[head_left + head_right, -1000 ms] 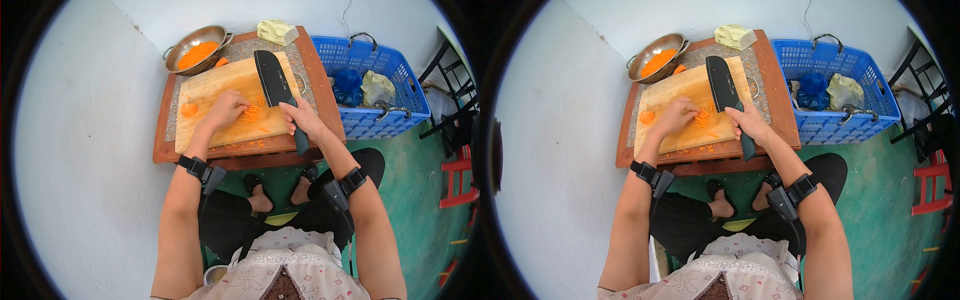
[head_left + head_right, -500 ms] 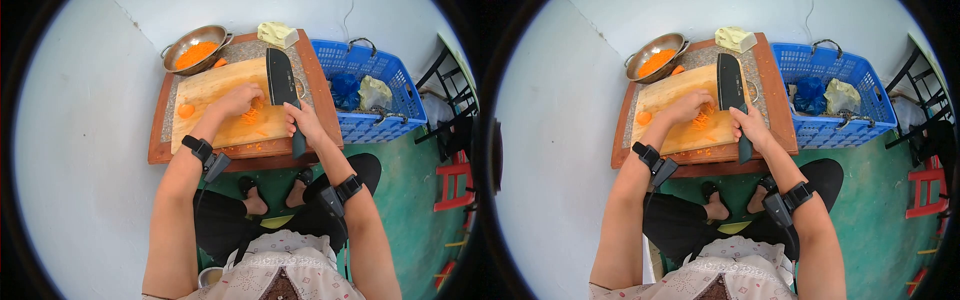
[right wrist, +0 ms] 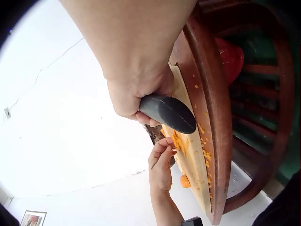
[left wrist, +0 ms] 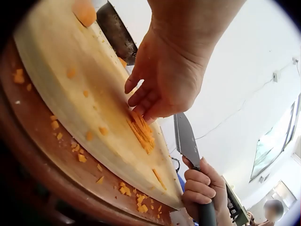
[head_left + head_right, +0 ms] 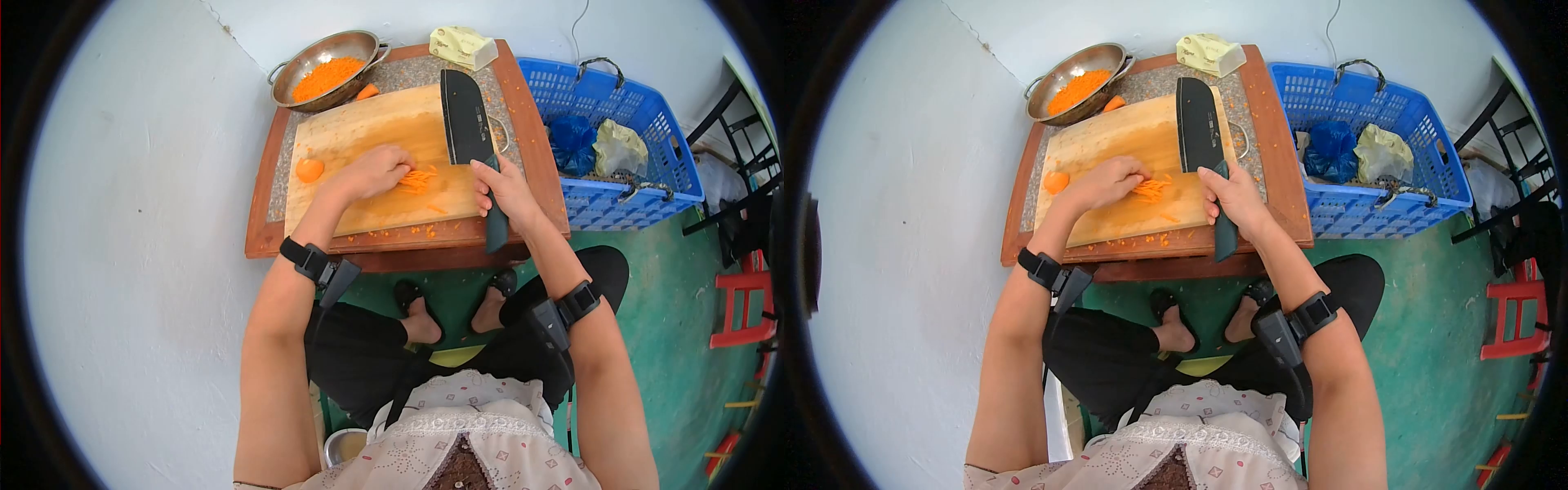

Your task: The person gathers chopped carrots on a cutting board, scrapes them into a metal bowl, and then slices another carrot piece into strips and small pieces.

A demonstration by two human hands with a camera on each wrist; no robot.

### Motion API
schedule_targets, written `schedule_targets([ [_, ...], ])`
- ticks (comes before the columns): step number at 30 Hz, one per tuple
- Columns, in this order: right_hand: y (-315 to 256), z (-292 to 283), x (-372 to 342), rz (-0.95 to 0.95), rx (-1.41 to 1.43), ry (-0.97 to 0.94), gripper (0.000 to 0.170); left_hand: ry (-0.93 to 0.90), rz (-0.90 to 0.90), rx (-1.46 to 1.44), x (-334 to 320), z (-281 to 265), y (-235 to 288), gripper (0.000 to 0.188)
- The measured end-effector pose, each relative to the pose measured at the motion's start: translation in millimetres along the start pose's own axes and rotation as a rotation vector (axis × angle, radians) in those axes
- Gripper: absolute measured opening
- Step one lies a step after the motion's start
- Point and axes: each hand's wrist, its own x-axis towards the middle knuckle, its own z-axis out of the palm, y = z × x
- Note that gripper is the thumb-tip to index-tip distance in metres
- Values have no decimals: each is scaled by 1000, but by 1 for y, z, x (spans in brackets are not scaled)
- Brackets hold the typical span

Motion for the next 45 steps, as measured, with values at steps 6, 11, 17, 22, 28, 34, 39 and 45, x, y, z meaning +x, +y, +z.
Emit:
schedule_targets([
  [6,1,0,-1,-3,-3,3,13,99,52,85,-9,0,10,27],
  [11,0,0,-1,7,-16,7,13,88,16,19,-9,11,11,30],
  [17,1,0,0,-16,-14,-12,14,329,-165,92,-15,35,25,24],
  [22,2,0,-1,-12,-43,7,16,522,-223,152,-14,51,31,22],
  [28,-1,1,-2,-11,-38,-3,17,479,-182,79,-9,36,20,20],
  [34,-1,1,-2,-15,-10,-6,16,369,-4,182,16,19,32,13],
  [39,0,-2,-1,-2,-16,0,18,196,36,406,32,22,36,6],
  [45,0,-3,-1,5,14,-9,19,168,72,537,38,25,39,4],
])
